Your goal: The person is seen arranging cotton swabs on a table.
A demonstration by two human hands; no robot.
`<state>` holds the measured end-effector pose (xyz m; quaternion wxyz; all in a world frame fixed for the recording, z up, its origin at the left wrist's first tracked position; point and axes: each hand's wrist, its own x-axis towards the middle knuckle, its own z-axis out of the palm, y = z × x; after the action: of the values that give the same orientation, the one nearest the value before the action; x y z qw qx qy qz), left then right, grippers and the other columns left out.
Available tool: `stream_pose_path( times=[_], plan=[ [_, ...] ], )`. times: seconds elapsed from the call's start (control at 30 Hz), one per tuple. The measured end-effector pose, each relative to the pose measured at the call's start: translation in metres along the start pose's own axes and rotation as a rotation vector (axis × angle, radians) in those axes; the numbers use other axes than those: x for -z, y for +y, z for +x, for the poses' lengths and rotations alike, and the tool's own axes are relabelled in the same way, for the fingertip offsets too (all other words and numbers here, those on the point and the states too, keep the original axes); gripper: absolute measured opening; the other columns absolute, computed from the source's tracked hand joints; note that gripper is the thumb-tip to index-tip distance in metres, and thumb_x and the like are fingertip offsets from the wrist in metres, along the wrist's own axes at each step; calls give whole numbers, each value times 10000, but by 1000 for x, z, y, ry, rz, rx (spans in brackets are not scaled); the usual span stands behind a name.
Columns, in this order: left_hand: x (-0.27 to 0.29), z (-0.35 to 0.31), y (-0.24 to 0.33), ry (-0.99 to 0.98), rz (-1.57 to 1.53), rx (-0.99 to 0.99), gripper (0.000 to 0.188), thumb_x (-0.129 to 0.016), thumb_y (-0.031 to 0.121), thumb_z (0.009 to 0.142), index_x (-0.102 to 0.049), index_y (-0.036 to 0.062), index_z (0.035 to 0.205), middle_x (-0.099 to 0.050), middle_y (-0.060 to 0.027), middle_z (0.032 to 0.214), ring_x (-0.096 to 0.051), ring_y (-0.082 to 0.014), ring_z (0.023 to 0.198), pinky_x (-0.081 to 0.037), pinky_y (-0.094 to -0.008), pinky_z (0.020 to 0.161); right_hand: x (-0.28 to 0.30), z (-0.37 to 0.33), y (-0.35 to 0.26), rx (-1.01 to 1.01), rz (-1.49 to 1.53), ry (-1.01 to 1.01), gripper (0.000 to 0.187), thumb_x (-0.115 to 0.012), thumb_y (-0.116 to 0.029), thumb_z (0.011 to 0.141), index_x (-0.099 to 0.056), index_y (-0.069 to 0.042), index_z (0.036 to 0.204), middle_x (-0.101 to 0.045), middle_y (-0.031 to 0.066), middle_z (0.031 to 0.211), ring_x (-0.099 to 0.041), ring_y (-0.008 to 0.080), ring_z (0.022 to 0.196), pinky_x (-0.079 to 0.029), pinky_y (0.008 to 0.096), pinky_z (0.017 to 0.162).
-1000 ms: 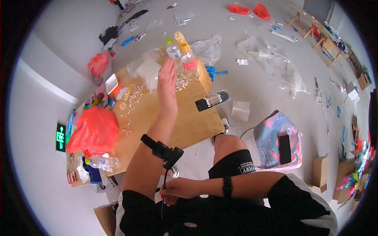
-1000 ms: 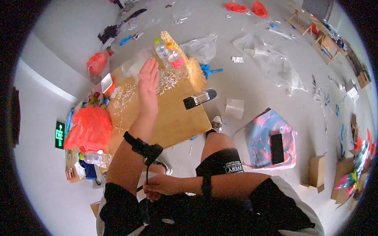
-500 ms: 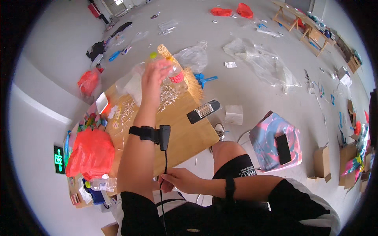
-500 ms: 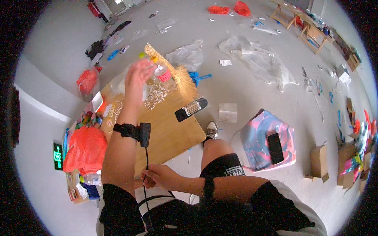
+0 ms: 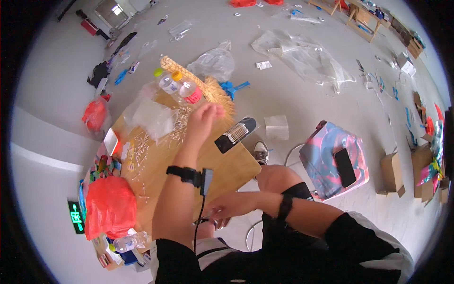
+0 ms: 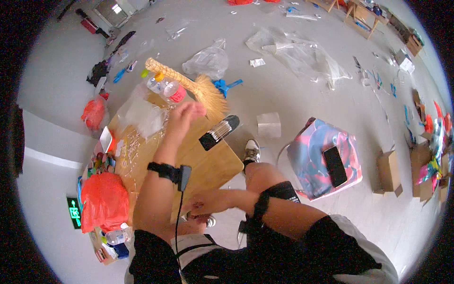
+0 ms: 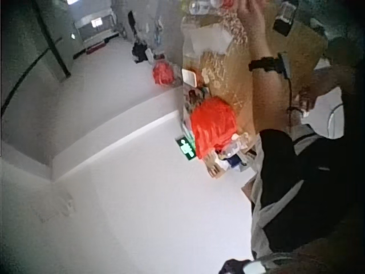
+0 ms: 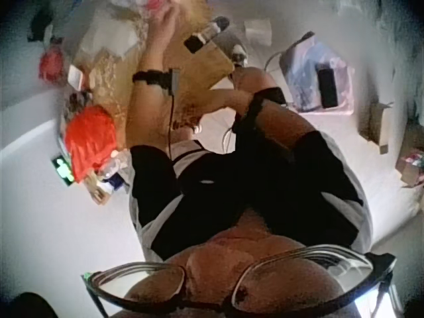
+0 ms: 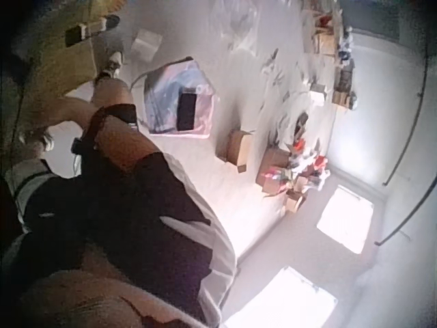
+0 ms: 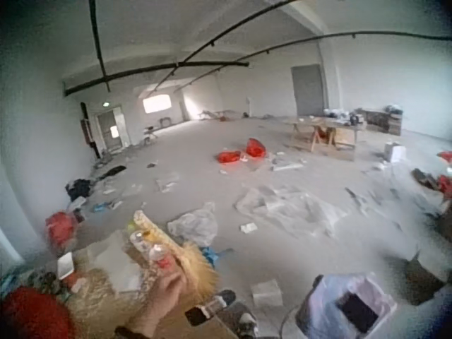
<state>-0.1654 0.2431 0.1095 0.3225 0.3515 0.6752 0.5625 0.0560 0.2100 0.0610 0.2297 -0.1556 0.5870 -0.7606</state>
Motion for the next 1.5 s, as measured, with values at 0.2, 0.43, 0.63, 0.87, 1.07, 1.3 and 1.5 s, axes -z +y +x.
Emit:
stream_pose_path(
  times=[0.2,0.43,0.63,0.87,1.07,1.3,1.5],
  plan=[
    [-50,-53,-70,5,700,-343,435,-527,215,1037,-540,-59,1374,-586,-232,1391,-559,-394,1293,-441,-466,1088,116,-68,59,118,-41,926,353,-571,-262,998,-598,-56,1284,-666,92,1030,-673,182,754,-562,318,669],
    [-65,-67,-101,74,1092,-414,681,-536,302,998,-306,-46,1537,-306,-242,1604,-256,-417,1501,-209,-531,1218,153,-30,51,230,909,1797,324,-659,-304,962,-616,-65,1176,-643,51,996,-608,152,846,-513,303,730],
    [-69,-70,-98,-10,1133,-339,681,-481,381,1029,-315,-37,1540,-280,-232,1622,-235,-414,1511,-175,-537,1226,161,-18,48,167,843,1395,383,-717,-330,936,-626,-39,1167,-649,50,1031,-622,151,932,-521,315,775],
    [-67,-68,-104,-1,1112,-304,665,-457,374,1036,-327,-48,1532,-313,-229,1609,-250,-418,1505,-161,-547,1224,163,-11,28,185,772,1414,286,-722,-278,938,-646,-52,1096,-668,36,978,-648,146,846,-536,312,729],
    [-69,-73,-100,132,1011,-346,606,-443,314,1042,-359,-59,1513,-331,-227,1601,-267,-449,1487,-163,-573,1214,173,-6,37,287,820,1375,217,-716,-203,939,-677,-42,1078,-692,40,978,-664,143,853,-557,298,732],
    [-67,-79,-99,162,1113,-284,514,-482,277,1017,-500,-50,1413,-380,-218,1572,-296,-427,1477,-187,-581,1209,168,3,34,298,776,1388,221,-704,-202,949,-709,-24,1080,-734,67,984,-681,160,849,-555,319,751],
    [-63,-77,-102,219,926,-330,479,-483,243,1022,-520,-47,1401,-398,-242,1552,-341,-461,1440,-216,-580,1194,163,-1,25,-121,279,1530,384,-744,-317,916,-711,49,1030,-736,123,935,-666,191,835,-522,378,747]
  ],
)
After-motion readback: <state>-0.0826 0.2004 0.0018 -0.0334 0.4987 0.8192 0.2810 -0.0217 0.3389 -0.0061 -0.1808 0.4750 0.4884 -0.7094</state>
